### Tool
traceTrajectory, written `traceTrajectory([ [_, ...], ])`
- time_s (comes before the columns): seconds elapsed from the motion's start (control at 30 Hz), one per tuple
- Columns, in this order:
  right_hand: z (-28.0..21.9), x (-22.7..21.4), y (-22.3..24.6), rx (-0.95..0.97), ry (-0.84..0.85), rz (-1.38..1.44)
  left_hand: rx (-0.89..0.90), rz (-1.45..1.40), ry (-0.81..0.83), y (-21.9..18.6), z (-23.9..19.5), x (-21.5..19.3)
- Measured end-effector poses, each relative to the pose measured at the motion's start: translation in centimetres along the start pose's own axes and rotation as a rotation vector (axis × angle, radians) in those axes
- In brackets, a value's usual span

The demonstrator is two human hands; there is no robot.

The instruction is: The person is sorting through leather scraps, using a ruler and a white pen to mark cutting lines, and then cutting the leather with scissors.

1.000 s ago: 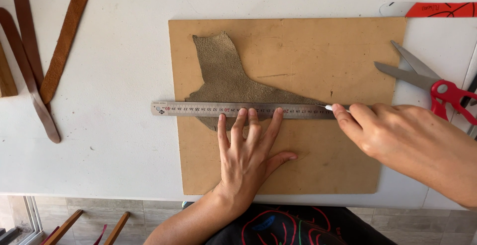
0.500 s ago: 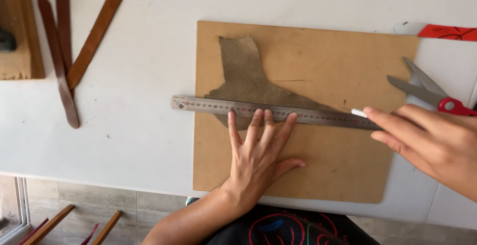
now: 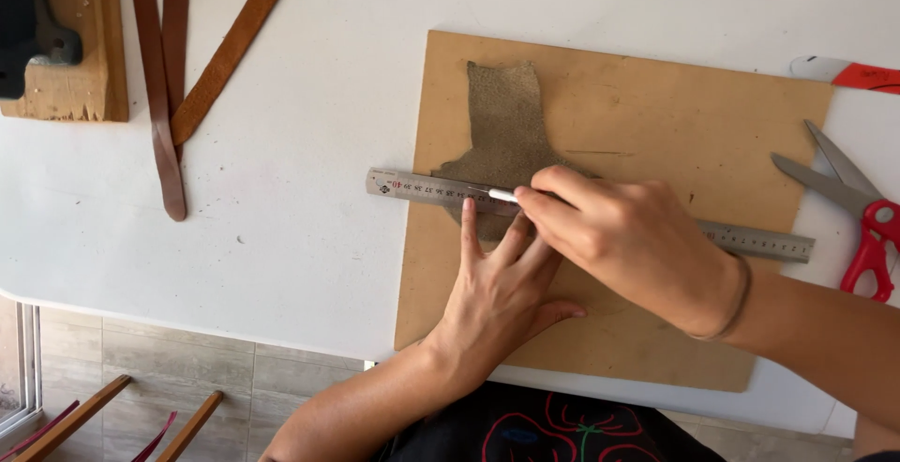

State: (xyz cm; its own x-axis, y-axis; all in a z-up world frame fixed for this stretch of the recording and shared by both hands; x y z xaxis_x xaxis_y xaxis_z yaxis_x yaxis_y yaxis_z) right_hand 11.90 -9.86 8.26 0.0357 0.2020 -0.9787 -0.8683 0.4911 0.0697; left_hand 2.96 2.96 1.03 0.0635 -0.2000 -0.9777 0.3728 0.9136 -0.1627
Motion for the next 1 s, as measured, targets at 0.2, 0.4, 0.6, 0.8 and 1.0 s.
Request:
traceTrajectory([
  [0.2,1.3,1.3,0.7,-0.015,0.036,-0.115,0.002,0.049,-0.013,0.2,0.0,-0.1],
  [0.4,1.4,0.9,0.6,-0.027,0.085,-0.110,-0.001,0.066,-0.009,0.2,0.1,-0.2],
  [0.6,1.3,1.0,0.4,-0.042,0.119,-0.120,-0.007,0.064,-0.007,0.2,0.1,-0.3],
  [0.8,1.3,1.1,0.3,-0.081,0.280,-0.135,-0.008,0.052,-0.008,0.3,0.1,-0.2],
  [1.0,0.9,0.6,-0.4,-0.085,0.455,-0.110,-0.008,0.055,-0.009,0.3,0.3,-0.4],
])
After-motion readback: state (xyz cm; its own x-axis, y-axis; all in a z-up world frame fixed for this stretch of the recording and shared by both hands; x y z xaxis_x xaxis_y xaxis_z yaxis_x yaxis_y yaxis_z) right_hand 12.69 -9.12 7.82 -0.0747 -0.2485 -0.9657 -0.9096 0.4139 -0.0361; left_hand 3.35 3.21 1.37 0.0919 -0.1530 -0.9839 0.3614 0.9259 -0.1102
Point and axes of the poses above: each hand's wrist, its own z-axis towards the middle knuckle, its own x-axis out of the palm, y = z × x, the point moved 2 cm from there along z, towards the middle knuckle, and after that the axes turned 6 degrees about -x, right-handed, at the moved point
